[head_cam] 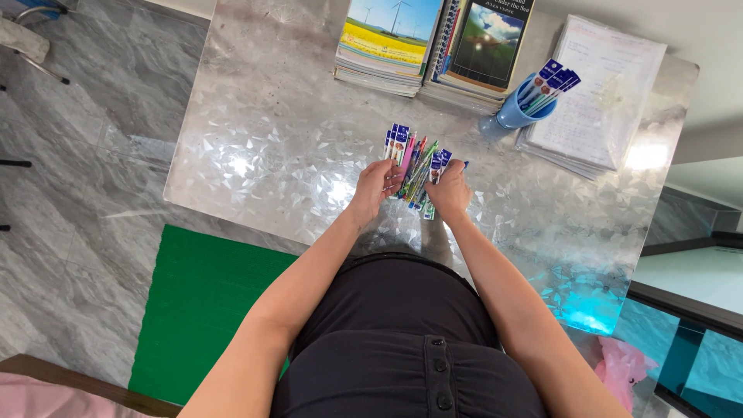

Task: Organizing books, notebooks, and pens on a table.

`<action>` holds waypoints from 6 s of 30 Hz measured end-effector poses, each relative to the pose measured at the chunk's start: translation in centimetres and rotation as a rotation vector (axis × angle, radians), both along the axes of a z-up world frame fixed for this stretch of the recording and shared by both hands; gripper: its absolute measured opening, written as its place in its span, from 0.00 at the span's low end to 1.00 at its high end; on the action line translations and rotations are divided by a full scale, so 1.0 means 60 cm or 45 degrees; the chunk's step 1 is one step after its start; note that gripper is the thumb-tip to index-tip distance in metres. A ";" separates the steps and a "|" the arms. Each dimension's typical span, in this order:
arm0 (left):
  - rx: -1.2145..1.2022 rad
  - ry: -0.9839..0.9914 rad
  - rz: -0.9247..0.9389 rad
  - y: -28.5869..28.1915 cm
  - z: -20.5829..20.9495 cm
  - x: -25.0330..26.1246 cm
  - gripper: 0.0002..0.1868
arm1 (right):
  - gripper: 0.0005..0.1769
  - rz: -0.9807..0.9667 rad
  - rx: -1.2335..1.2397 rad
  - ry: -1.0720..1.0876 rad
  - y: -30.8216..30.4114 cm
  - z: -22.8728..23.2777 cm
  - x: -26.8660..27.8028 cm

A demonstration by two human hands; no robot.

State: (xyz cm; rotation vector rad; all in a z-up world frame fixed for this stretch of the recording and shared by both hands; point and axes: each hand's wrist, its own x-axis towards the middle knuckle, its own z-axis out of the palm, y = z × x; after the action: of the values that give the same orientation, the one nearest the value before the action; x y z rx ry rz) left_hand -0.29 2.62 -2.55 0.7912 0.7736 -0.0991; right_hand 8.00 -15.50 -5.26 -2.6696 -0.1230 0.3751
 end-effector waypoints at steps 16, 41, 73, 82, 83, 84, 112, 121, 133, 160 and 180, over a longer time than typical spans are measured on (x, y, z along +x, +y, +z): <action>0.026 0.033 -0.057 -0.004 -0.009 0.005 0.13 | 0.24 -0.131 0.072 0.209 -0.033 -0.035 0.024; -0.242 -0.144 -0.072 0.007 0.040 0.005 0.17 | 0.16 -0.037 1.386 0.692 0.070 0.115 -0.012; -0.077 0.144 0.425 0.065 -0.012 -0.091 0.14 | 0.35 0.586 0.063 -0.071 0.182 0.085 -0.048; -0.066 0.105 0.444 0.071 -0.024 -0.094 0.14 | 0.32 0.476 -0.111 0.092 0.186 0.051 -0.039; -0.072 0.110 0.438 0.072 -0.026 -0.093 0.14 | 0.30 0.465 -0.130 0.095 0.185 0.049 -0.037; -0.078 0.116 0.433 0.073 -0.028 -0.093 0.14 | 0.27 0.456 -0.150 0.100 0.184 0.047 -0.036; 0.076 -0.078 0.271 0.086 0.000 -0.038 0.13 | 0.17 0.081 1.131 0.739 0.152 0.127 -0.029; -0.178 -0.211 0.226 0.072 0.006 -0.049 0.17 | 0.14 0.210 1.112 0.834 0.176 0.143 -0.055; -0.092 -0.116 0.300 0.096 0.000 -0.089 0.09 | 0.10 0.433 0.910 0.987 0.184 0.119 -0.062; -0.206 -0.229 0.345 0.092 -0.003 -0.075 0.19 | 0.10 0.141 1.085 0.545 0.114 0.104 -0.015; -0.254 -0.383 -0.507 0.017 0.121 -0.022 0.18 | 0.21 0.583 1.201 -0.042 0.075 0.284 0.011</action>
State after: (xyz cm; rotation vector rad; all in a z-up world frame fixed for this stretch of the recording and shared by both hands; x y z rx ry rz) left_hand -1.59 3.64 4.70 0.7399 0.3089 -0.3989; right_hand 8.63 -10.99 11.76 -1.6935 -0.7292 0.3028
